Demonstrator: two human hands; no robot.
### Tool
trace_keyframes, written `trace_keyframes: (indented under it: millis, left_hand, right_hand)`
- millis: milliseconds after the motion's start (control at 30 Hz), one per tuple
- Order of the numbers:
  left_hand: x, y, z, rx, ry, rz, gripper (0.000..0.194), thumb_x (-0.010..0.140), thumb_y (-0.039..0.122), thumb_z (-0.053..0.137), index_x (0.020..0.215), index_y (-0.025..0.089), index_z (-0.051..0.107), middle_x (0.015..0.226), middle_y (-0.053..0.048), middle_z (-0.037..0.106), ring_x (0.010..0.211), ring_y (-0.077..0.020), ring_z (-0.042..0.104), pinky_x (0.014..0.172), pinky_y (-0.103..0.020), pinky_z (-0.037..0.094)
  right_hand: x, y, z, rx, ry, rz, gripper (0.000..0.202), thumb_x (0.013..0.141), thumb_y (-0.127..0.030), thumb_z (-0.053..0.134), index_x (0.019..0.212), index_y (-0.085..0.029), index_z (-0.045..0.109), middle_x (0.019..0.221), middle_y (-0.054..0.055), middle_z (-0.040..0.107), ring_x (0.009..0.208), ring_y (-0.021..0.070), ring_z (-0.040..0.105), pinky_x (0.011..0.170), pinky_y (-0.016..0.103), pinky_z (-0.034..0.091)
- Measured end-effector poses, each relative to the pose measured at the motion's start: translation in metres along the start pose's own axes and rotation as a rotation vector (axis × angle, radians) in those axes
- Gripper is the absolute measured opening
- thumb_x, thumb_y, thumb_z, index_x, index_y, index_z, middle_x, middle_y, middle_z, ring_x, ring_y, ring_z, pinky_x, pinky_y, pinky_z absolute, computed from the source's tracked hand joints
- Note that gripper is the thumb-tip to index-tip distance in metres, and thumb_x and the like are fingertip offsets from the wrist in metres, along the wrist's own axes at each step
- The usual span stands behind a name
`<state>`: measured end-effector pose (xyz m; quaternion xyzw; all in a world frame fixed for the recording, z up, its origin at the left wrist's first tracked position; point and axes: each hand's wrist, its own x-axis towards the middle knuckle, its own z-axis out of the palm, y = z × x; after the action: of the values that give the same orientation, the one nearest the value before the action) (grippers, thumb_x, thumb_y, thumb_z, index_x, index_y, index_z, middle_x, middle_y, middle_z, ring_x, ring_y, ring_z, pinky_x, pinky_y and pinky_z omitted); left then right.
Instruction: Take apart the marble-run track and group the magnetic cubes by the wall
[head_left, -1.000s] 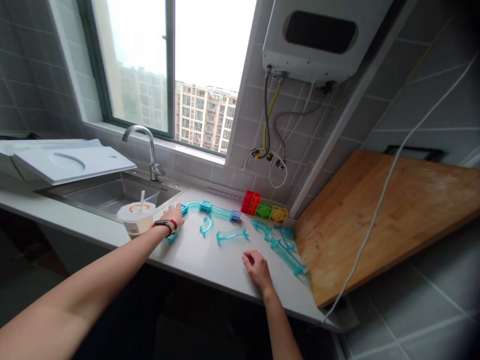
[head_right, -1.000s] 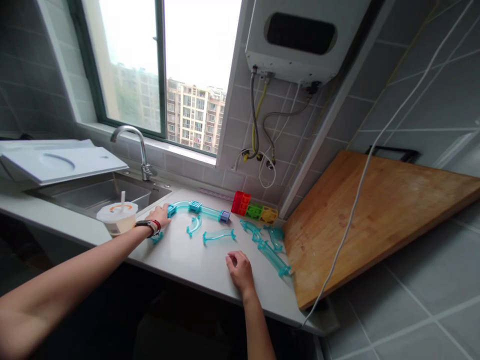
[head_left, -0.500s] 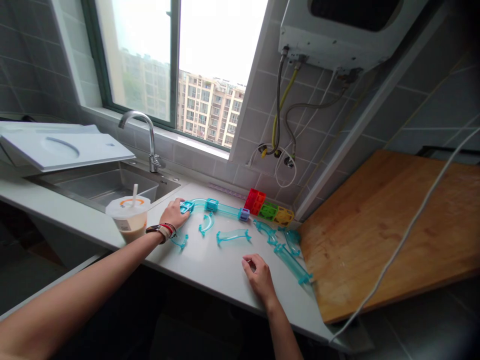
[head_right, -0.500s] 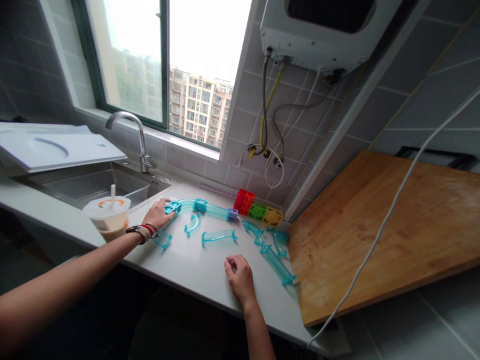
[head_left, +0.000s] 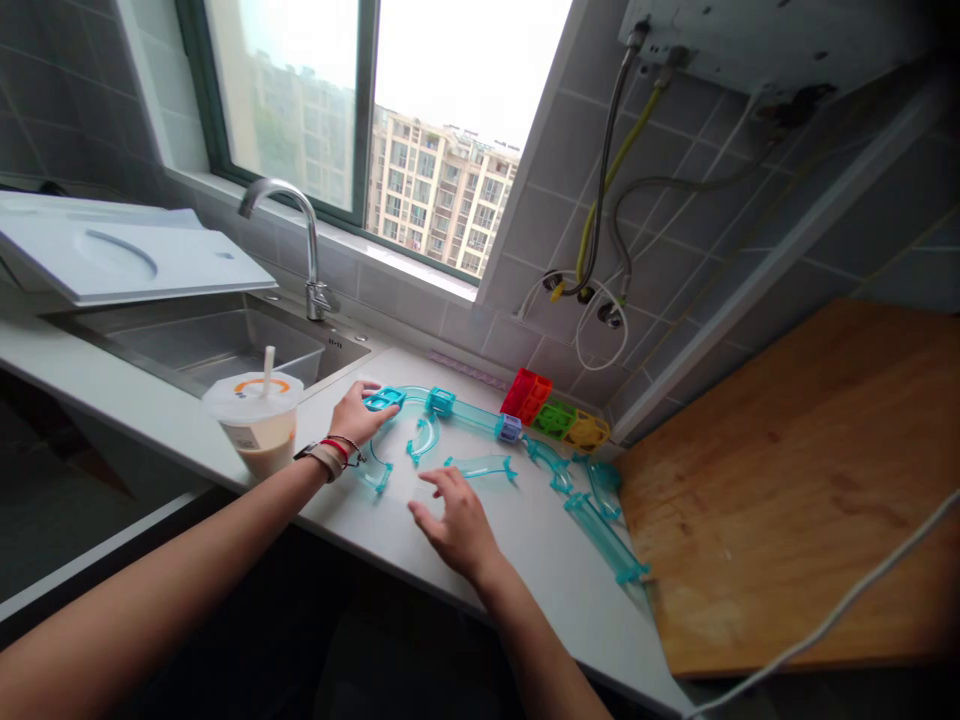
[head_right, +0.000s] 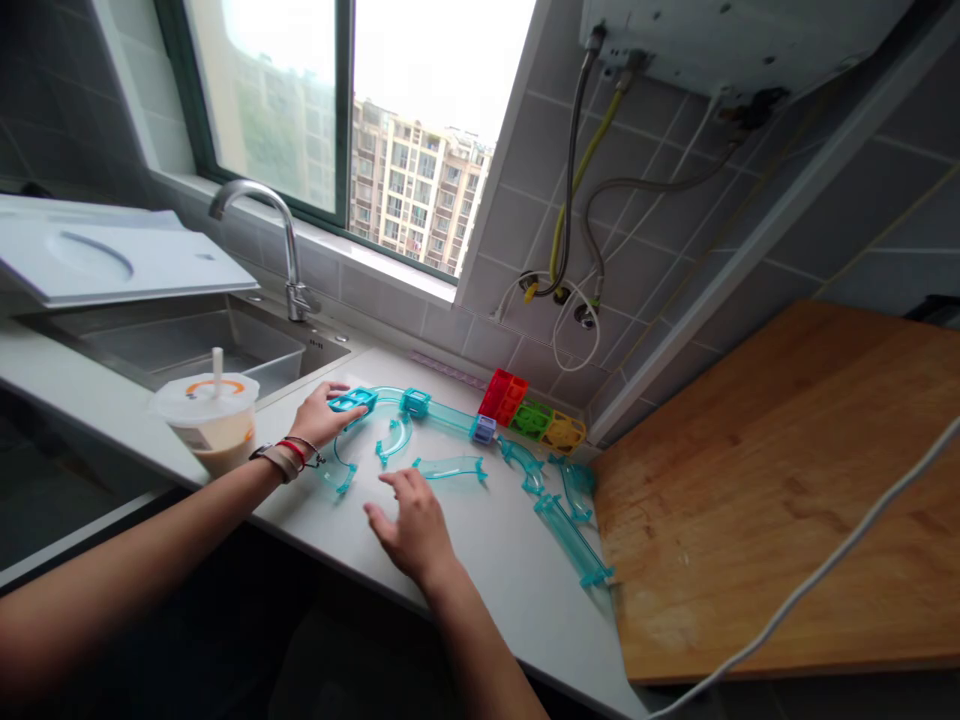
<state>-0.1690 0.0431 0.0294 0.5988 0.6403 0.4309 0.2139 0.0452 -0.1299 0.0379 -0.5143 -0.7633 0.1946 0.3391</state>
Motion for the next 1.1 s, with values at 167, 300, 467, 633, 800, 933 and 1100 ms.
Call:
trace_keyframes:
  millis: [167, 300, 467, 633, 800, 933, 1100]
  left_hand:
    - [-0.005, -0.006, 0.001, 0.028, -0.034, 0.041, 0.057, 0.069, 0.043, 0.078, 0.119, 0.021, 0.059, 0.116, -0.010, 0.071, 0.104, -0.0259, 0.070, 0.093, -0.036, 0.054]
    - [-0.010, -0.011, 0.001, 0.099, -0.021, 0.110, 0.053, 0.070, 0.036, 0.074, 0.119, 0.022, 0.059, 0.115, -0.009, 0.070, 0.110, -0.0269, 0.068, 0.096, -0.036, 0.053]
    - [-0.020, -0.020, 0.001, 0.043, 0.033, 0.088, 0.049, 0.074, 0.040, 0.072, 0.118, 0.023, 0.059, 0.115, -0.008, 0.070, 0.106, -0.0263, 0.069, 0.095, -0.036, 0.053]
    - [-0.030, -0.028, 0.003, -0.018, 0.058, 0.152, 0.052, 0.075, 0.046, 0.072, 0.119, 0.021, 0.058, 0.117, -0.010, 0.069, 0.109, -0.0275, 0.067, 0.096, -0.039, 0.052]
    - [-0.036, -0.026, 0.001, -0.055, 0.081, 0.132, 0.056, 0.076, 0.047, 0.074, 0.122, 0.021, 0.058, 0.115, -0.011, 0.071, 0.107, -0.0288, 0.069, 0.096, -0.041, 0.052]
    - [-0.036, -0.028, -0.001, -0.136, 0.113, 0.047, 0.048, 0.080, 0.049, 0.072, 0.119, 0.023, 0.061, 0.112, -0.009, 0.074, 0.103, -0.0281, 0.071, 0.093, -0.041, 0.053]
    - [-0.028, -0.038, 0.001, -0.353, 0.177, 0.011, 0.036, 0.090, 0.048, 0.061, 0.114, 0.020, 0.063, 0.113, -0.011, 0.072, 0.106, -0.0281, 0.069, 0.087, -0.041, 0.055]
  right_hand:
    - [0.037, -0.037, 0.050, -0.267, -0.095, -0.076, 0.063, 0.087, -0.049, 0.072, 0.142, -0.025, 0.052, 0.139, 0.010, 0.054, 0.120, 0.0268, 0.055, 0.098, 0.040, 0.052]
    - [0.034, -0.030, 0.059, -0.359, -0.154, -0.074, 0.027, 0.095, -0.032, 0.060, 0.120, -0.024, 0.068, 0.119, 0.007, 0.064, 0.107, 0.0235, 0.058, 0.093, 0.035, 0.052]
    - [-0.011, -0.002, 0.020, -0.329, -0.151, -0.045, 0.024, 0.095, -0.028, 0.059, 0.116, -0.027, 0.071, 0.116, 0.006, 0.065, 0.106, 0.0228, 0.059, 0.096, 0.035, 0.051]
    - [-0.034, 0.017, -0.035, -0.417, -0.065, 0.081, 0.039, 0.090, -0.034, 0.068, 0.128, -0.027, 0.066, 0.137, 0.012, 0.056, 0.123, 0.0318, 0.053, 0.102, 0.048, 0.048]
    - [0.038, 0.008, -0.025, -0.330, -0.020, -0.054, 0.038, 0.095, -0.032, 0.059, 0.133, -0.024, 0.062, 0.139, 0.012, 0.056, 0.129, 0.0294, 0.051, 0.110, 0.048, 0.043]
    - [0.121, 0.006, 0.024, -0.332, -0.131, -0.190, 0.060, 0.093, -0.017, 0.055, 0.152, -0.017, 0.043, 0.159, 0.014, 0.040, 0.145, 0.0280, 0.039, 0.120, 0.044, 0.034]
    - [0.167, 0.026, 0.061, -0.365, -0.267, -0.087, 0.060, 0.091, -0.013, 0.057, 0.149, -0.021, 0.047, 0.161, 0.013, 0.039, 0.144, 0.0291, 0.043, 0.118, 0.045, 0.037]
